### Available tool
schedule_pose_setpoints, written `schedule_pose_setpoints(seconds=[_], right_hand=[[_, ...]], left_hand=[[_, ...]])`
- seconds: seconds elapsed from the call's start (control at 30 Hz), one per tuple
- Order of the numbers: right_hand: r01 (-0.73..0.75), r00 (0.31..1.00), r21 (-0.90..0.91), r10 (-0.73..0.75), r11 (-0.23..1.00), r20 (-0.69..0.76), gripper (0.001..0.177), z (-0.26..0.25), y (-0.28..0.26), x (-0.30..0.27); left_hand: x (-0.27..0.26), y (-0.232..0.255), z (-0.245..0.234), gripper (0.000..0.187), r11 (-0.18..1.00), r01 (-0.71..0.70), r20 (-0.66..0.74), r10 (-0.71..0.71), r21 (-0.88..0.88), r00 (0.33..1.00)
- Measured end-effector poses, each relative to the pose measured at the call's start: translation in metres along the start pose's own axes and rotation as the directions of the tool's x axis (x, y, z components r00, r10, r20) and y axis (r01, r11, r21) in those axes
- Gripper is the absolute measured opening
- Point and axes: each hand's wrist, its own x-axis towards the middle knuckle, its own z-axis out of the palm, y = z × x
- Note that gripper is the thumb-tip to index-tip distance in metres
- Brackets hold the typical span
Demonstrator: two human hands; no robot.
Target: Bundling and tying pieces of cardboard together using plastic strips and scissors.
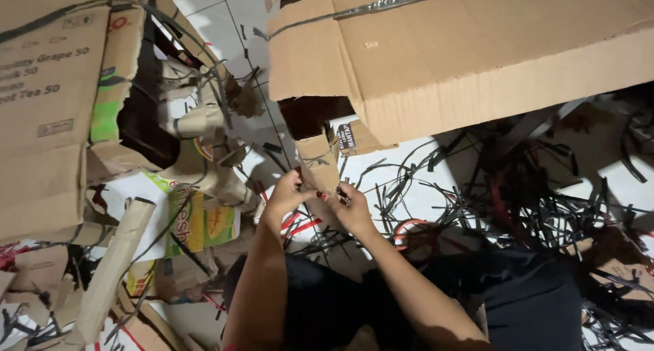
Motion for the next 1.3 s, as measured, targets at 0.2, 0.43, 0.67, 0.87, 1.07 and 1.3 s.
schedule_pose_setpoints(seconds=[0.2, 0.43, 0.67, 0.87, 1.07, 1.3], right_hand=[[-0.036, 0.942, 0.010, 0.031, 0.999, 0.334, 0.041, -0.001, -0.010, -0.016], [-0.134, 0.939, 0.043, 0.113, 0.990, 0.326, 0.074, 0.028, -0.009, -0.029], [-0.132, 0.906, 0.052, 0.100, 0.990, 0.412, 0.098, 0.045, 0.016, 0.002], [-0.122, 0.918, -0.253, 0.205, 0.960, 0.339, 0.082, 0.054, 0.001, 0.011], [-0.054, 0.998, -0.410, 0.063, 0.910, 0.007, 0.046, 0.067, 0.004, -0.009], [-0.016, 0.977, -0.283, -0.046, 0.959, -0.210, 0.028, 0.021, 0.029, -0.022]], left_hand=[[-0.040, 0.034, -0.030, 0.069, 0.869, 0.127, 0.277, 0.012, -0.479, 0.961], [-0.039, 0.035, -0.035, 0.079, 0.757, 0.306, 0.225, -0.213, -0.577, 0.951], [-0.065, 0.083, -0.049, 0.091, 0.769, 0.356, 0.176, -0.311, -0.531, 0.934], [-0.011, 0.007, -0.019, 0.072, 0.808, 0.133, 0.151, -0.055, -0.574, 0.987], [-0.034, 0.054, -0.026, 0.091, 0.799, -0.006, 0.150, 0.120, -0.601, 0.981], [0.019, -0.026, 0.007, 0.070, 0.938, 0.182, 0.155, -0.141, -0.293, 0.978]])
